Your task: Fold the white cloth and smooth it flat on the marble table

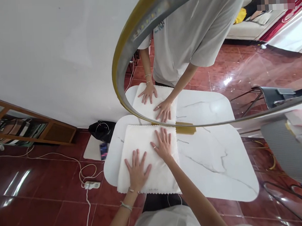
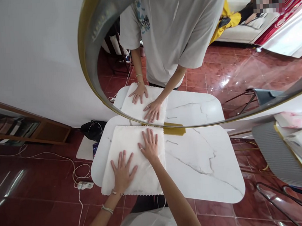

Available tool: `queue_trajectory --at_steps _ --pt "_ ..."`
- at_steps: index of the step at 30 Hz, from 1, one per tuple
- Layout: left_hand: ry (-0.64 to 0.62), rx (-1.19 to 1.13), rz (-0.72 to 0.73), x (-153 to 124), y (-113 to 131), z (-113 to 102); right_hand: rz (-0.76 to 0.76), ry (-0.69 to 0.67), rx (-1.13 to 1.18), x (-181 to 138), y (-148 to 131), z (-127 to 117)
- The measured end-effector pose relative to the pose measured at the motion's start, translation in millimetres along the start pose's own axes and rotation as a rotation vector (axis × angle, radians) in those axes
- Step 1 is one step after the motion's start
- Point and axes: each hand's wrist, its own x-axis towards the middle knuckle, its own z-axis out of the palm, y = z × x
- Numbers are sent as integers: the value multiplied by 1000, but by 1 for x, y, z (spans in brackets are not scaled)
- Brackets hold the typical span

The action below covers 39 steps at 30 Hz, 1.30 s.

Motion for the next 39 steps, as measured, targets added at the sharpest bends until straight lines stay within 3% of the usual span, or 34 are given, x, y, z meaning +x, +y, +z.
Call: queue_trajectory --at_steps 7,12,17,26,29,32,35,39 --pt "-8 -32 114 17 50 18 143 121 -20 -14 67 -14" --pt "11 -54 124 18 58 23 128 130 -51 -17 74 -18" --pt "-21 -79 117 16 34 17 112 123 -84 -17 47 -11" --pt "-20 -86 60 7 -62 -13 84 84 -75 0 -50 24" --pt "-22 -163 82 38 -79 -17 60 110 -99 1 -59 28" --pt "-23 -208 194 93 -88 -10 15 122 -120 12 -58 29" --pt "-6 -188 277 145 -93 1 40 118 -138 39 -56 33" --pt "4 -188 293 183 -98 7 147 26 -144 83 -60 38"
